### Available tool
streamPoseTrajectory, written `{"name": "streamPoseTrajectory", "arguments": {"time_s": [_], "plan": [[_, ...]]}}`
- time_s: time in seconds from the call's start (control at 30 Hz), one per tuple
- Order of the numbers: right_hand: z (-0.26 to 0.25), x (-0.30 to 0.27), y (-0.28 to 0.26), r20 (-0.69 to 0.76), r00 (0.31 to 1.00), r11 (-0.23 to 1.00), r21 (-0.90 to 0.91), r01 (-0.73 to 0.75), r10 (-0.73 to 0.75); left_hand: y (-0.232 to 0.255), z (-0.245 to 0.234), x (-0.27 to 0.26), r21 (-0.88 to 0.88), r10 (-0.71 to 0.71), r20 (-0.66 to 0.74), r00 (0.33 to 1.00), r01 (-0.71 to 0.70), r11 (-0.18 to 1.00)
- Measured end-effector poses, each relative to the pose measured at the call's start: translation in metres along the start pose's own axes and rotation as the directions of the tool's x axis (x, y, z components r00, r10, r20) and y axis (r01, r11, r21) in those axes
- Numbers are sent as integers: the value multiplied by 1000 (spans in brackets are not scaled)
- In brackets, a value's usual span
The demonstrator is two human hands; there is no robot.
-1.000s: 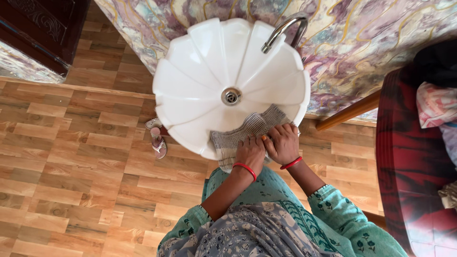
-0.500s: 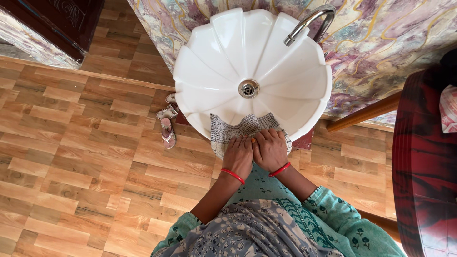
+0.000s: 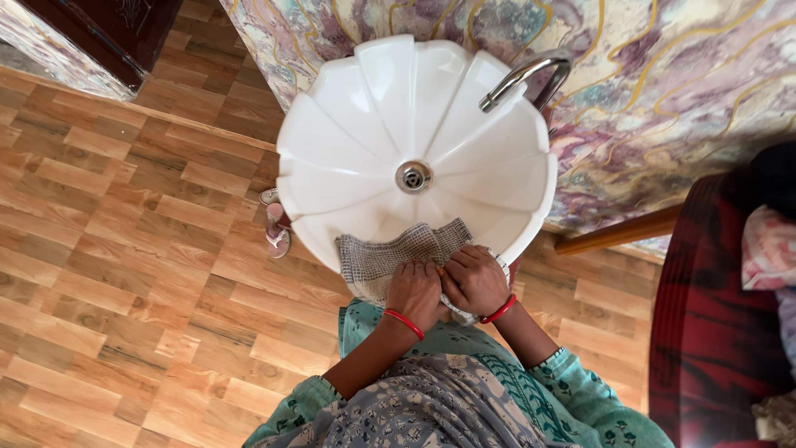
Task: The person stands at a white pedestal sink and repeatedly wrings out a wet gray cloth using both hands. The cloth is twisted and squeezed to remove water throughout the clip.
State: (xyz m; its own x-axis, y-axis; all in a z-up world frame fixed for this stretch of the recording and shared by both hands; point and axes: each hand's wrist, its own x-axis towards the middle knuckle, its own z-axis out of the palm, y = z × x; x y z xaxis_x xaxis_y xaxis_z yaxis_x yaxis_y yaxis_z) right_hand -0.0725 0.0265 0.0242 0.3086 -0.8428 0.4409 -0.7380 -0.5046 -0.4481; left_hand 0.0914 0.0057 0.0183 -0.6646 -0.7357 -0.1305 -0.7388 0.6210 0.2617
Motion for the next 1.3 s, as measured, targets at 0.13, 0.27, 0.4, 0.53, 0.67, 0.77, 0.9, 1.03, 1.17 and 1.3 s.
{"name": "streamPoseTrajectory", "arguments": {"time_s": [0.13,0.27,0.4,0.53,0.67,0.77,0.9,1.03,1.17,1.3], "plan": [[-14,-9,37,-10,1000,1000,8,18,-18,26,6,27,-19,7,71,997,-5,1000],[-23,-15,69,-46,998,999,-4,40,-40,41,17,53,-1,16,41,999,-16,1000],[-28,-20,92,-124,985,992,-38,118,-121,54,23,71,38,11,-20,1000,-10,999],[-29,-23,110,-218,954,978,-85,190,-205,67,26,85,1,-38,128,991,38,999],[-31,-22,124,-254,941,971,-141,195,-226,80,27,100,57,-68,117,991,61,996],[-31,-24,127,-237,946,972,-130,194,-221,81,27,101,60,-74,138,988,66,996],[-31,-28,127,-198,964,982,-87,165,-180,79,31,95,71,-54,17,998,53,996],[-28,-30,116,-206,975,992,-107,59,-80,73,36,89,57,2,-32,1000,0,998],[-18,-33,97,-268,962,990,-106,-90,58,63,44,74,122,80,-87,993,-69,990],[-3,-38,77,-324,934,974,-111,-197,152,46,50,55,151,155,-218,963,-124,981]]}}
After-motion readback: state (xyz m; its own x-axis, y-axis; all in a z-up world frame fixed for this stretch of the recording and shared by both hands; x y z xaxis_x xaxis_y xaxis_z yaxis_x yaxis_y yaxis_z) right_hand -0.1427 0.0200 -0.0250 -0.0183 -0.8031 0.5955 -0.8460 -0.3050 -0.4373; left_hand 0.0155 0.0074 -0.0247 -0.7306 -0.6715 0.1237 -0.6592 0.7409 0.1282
